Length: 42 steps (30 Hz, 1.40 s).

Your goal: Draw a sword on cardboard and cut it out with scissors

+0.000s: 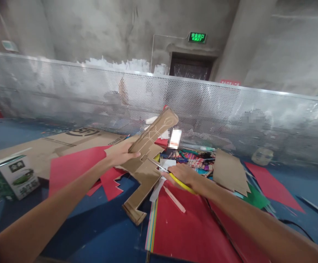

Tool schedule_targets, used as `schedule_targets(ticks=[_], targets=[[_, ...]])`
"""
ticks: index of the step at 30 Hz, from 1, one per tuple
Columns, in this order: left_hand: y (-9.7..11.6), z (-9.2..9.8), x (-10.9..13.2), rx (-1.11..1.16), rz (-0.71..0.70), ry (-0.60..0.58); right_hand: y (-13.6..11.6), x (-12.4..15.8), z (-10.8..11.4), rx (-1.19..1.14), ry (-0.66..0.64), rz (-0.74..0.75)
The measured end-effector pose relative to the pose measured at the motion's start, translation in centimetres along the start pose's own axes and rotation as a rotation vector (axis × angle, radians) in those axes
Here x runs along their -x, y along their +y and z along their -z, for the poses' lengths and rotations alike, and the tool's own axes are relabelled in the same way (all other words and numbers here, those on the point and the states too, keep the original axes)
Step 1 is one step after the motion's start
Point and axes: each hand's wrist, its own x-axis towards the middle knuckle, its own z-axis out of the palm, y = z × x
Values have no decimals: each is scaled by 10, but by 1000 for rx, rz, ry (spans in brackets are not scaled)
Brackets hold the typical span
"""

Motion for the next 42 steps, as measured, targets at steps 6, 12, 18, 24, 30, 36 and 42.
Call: schedule_targets(ticks=[6, 12, 18, 24, 30, 36, 42], targets=[[5, 16, 0, 360, 143, 77, 19, 4, -13, -228, 20, -24], [-3, -19, 1, 627, 226, 61, 7, -7, 9, -1063, 288, -161], [4, -58, 12, 713, 171, -22, -23, -26, 19, -1386, 516, -62], [6, -62, 15, 739, 187, -15, -39, -29, 8, -1583, 612, -100], [0, -68, 16, 737, 210, -41, -43, -29, 2, -1658, 629, -74], [0, -71, 16, 766, 282, -25, -36, -27, 4, -1588, 607, 42], [3, -79, 17, 816, 279, 21, -36, -26, 11, -1603, 671, 36]])
